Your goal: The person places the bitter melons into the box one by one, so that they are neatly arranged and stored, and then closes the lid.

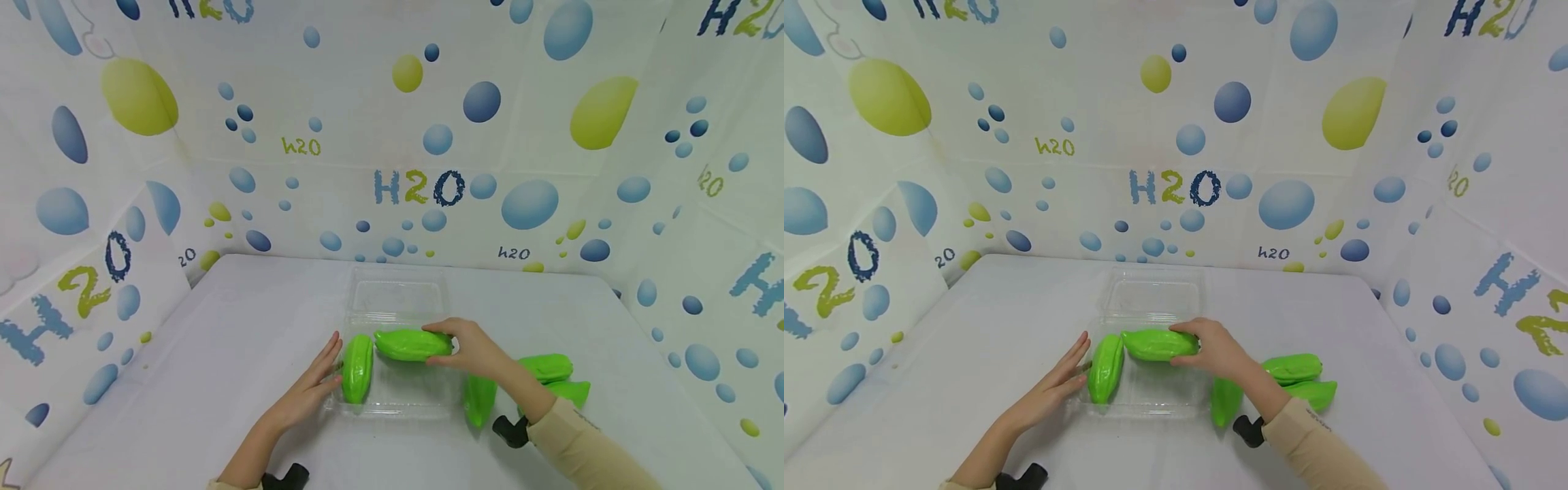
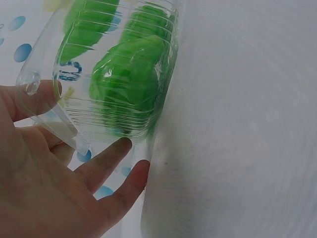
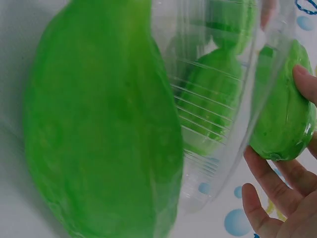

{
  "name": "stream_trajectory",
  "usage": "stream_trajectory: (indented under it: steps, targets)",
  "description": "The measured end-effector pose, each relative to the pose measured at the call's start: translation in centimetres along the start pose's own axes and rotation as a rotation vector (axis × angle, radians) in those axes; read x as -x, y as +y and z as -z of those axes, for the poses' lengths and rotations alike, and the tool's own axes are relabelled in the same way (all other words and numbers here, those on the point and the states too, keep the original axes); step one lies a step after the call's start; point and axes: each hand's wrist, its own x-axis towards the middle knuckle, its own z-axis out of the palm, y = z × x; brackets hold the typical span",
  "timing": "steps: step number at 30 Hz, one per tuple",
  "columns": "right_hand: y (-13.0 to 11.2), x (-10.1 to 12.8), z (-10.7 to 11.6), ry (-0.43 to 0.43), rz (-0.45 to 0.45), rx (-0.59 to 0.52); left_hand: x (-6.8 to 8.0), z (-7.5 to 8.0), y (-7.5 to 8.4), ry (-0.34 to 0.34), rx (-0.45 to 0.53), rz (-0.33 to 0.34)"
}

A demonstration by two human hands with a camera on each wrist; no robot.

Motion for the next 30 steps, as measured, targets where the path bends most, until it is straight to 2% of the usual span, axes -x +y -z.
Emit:
stream_trajectory:
  steps: [9,18,30]
  targets:
    - [0.4,0.1,-1.3,-0.029,-0.027,0.001,0.0,0.0,-0.2,0.001,-0.011,-0.001]
    - [0.2,0.6,-2.1,-0.015,-0.081,0.157,0.0,0.0,-0.2,0.002,-0.009,0.000]
    - [0.5,1.1,-3.0,-0.037,-0.076,0.197,0.1,0.1,0.1,-0.009,0.016,-0.003]
